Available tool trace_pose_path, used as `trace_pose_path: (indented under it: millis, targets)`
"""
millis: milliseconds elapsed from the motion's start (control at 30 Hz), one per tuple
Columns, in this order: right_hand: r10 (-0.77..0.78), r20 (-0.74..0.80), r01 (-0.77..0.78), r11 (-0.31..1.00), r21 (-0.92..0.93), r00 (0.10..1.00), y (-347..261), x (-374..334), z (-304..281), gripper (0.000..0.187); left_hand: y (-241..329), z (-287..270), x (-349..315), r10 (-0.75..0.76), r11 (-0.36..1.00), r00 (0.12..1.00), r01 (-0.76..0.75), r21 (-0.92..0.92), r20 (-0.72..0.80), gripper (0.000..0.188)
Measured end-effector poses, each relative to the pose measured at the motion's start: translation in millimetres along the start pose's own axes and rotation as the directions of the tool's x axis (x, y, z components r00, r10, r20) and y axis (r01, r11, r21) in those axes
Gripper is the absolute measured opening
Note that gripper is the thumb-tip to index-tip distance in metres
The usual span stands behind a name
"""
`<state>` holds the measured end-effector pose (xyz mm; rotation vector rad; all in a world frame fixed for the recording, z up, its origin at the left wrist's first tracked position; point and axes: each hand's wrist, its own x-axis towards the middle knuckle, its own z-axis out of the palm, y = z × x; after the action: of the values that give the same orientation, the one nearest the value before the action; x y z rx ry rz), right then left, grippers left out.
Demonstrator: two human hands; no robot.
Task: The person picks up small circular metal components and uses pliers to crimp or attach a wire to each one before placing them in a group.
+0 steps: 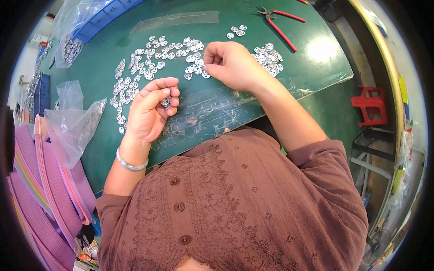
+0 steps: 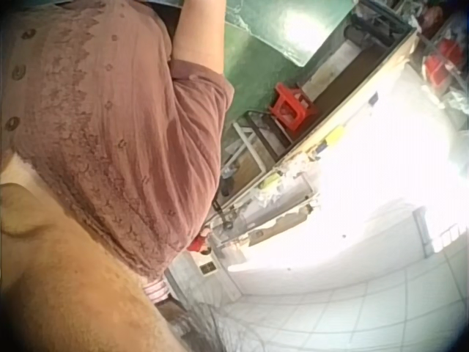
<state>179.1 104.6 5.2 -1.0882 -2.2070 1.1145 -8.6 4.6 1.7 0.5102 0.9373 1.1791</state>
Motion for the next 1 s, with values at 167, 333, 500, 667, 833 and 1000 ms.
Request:
trace_pose_path:
  millis: [167,333,500,667,833,1000]
  targets:
    - [0.150,0.204,-0.248,0.728,0.639,0.967,-21,-6,9,0.009,-3,1,-1,0.019,0.999,1.000,-0.018,0.044,-0.008,0.016]
    - [0.125,0.201,-0.236,0.480,0.845,0.972,-29,-9,32,0.008,-4,4,-1,0.105,0.994,0.994,-0.104,0.032,-0.042,0.013]
    - [0.175,0.172,-0.235,0.460,0.856,0.969,-28,-9,41,0.008,-6,0,-1,0.172,0.985,0.982,-0.169,0.039,-0.078,0.010]
    - [0.160,0.197,-0.251,0.482,0.839,0.967,-30,-11,40,0.008,-5,0,-1,0.170,0.984,0.979,-0.164,0.063,-0.108,0.010]
    - [0.136,0.226,-0.263,0.552,0.791,0.965,-27,-13,40,0.007,-4,1,-1,0.188,0.980,0.977,-0.179,0.092,-0.102,0.010]
    - [0.140,0.224,-0.262,0.618,0.741,0.965,-27,-13,40,0.009,-5,0,-1,0.200,0.976,0.974,-0.189,0.108,-0.109,0.010]
